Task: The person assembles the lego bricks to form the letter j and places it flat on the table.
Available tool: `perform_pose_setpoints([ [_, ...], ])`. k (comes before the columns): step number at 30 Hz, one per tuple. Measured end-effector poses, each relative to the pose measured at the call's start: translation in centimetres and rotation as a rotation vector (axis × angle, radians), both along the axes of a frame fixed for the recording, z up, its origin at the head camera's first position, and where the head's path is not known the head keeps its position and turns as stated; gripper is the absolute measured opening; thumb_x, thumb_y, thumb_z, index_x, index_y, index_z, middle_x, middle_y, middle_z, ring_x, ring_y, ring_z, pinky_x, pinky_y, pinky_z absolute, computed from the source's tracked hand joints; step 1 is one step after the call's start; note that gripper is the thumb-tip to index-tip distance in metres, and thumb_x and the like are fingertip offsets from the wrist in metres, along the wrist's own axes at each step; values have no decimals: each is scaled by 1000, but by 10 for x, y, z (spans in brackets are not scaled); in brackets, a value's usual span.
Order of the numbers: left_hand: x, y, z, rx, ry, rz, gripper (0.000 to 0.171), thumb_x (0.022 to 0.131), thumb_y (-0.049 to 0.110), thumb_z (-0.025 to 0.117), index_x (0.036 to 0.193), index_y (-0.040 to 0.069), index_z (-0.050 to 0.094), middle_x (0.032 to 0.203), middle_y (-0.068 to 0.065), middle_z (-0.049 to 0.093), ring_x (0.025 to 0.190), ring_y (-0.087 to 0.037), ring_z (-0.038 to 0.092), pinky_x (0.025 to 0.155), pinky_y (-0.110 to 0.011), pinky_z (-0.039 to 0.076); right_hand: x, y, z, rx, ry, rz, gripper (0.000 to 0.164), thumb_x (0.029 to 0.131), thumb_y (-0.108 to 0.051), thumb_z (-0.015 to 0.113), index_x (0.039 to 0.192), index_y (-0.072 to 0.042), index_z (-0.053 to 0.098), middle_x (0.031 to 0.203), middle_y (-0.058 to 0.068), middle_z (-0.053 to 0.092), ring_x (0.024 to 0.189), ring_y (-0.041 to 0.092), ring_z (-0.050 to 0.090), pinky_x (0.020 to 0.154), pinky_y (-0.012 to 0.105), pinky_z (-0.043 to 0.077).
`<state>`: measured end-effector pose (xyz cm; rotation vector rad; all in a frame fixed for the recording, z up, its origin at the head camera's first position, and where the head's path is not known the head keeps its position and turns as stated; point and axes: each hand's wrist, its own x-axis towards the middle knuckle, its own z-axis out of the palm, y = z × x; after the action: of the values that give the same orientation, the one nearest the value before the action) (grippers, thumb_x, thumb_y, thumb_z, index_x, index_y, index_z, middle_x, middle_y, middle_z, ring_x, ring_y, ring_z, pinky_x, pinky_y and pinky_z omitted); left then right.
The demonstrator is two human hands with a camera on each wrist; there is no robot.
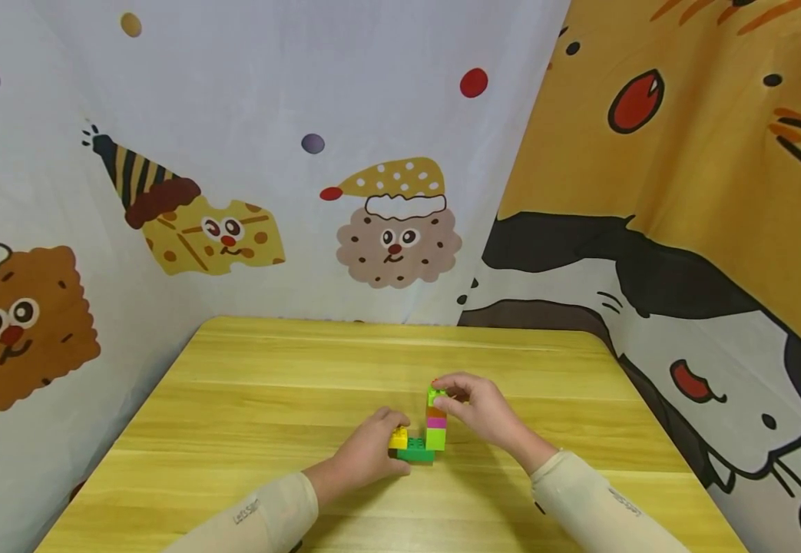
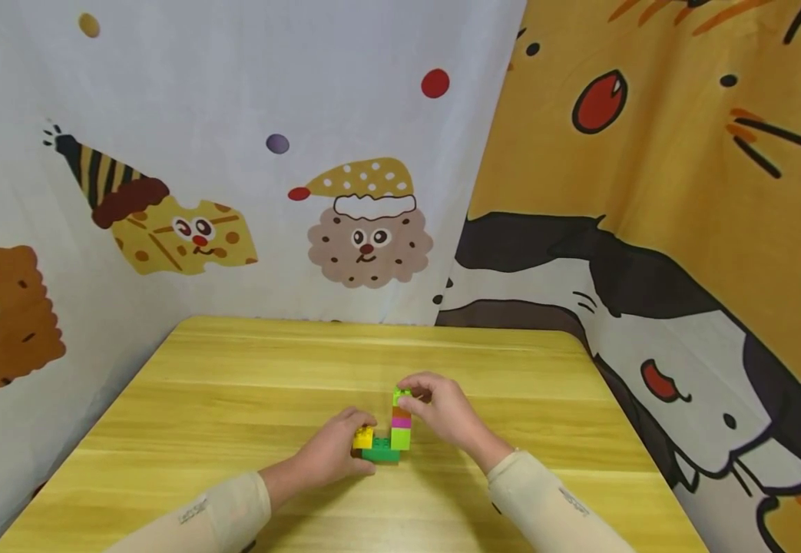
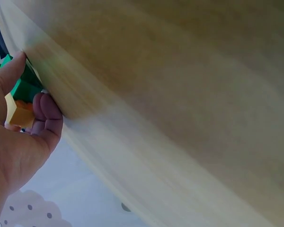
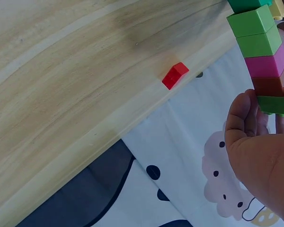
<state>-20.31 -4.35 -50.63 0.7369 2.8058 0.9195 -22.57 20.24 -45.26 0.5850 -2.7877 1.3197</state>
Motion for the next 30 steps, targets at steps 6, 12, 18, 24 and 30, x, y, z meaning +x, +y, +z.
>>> perform_pose_setpoints([
  [6,2,-1,0,-3,3,2,70,79,31,96,136,7,64,136,-12,64,116,-28,69,102,-45,60,-5,-4,-4,0,-64,-46,25,102,-26,74,126,-20,74,124,1,75,102,15,68,81,25,59],
  [12,3,-1,-2,-25,2,-5,65,81,35,94,132,7,66,131,-9,65,113,-24,69,99,-41,61,-14,-5,-17,-10,-130,-64,30,104,-26,71,132,-14,72,115,3,78,98,14,71,80,29,60],
  [18,8,-1,1,-56,13,-33,61,82,40,93,126,5,71,121,-6,68,103,-16,68,92,-34,62,-20,-7,-29,20,-180,-49,36,104,-24,71,134,-5,71,129,9,74,104,19,71,82,33,62],
  [24,12,2,1,-91,19,-72,57,82,46,91,118,5,75,113,-3,72,93,-9,67,84,-27,60,-20,-6,-43,139,-192,4,36,106,-24,68,136,-4,70,129,10,74,105,17,66,88,37,60],
  [30,14,3,2,-106,19,-91,53,83,47,89,114,6,76,109,-1,72,86,-3,61,79,-23,58,-19,-4,-47,149,-213,32,37,107,-25,67,137,-4,69,128,9,73,107,17,66,89,40,60],
])
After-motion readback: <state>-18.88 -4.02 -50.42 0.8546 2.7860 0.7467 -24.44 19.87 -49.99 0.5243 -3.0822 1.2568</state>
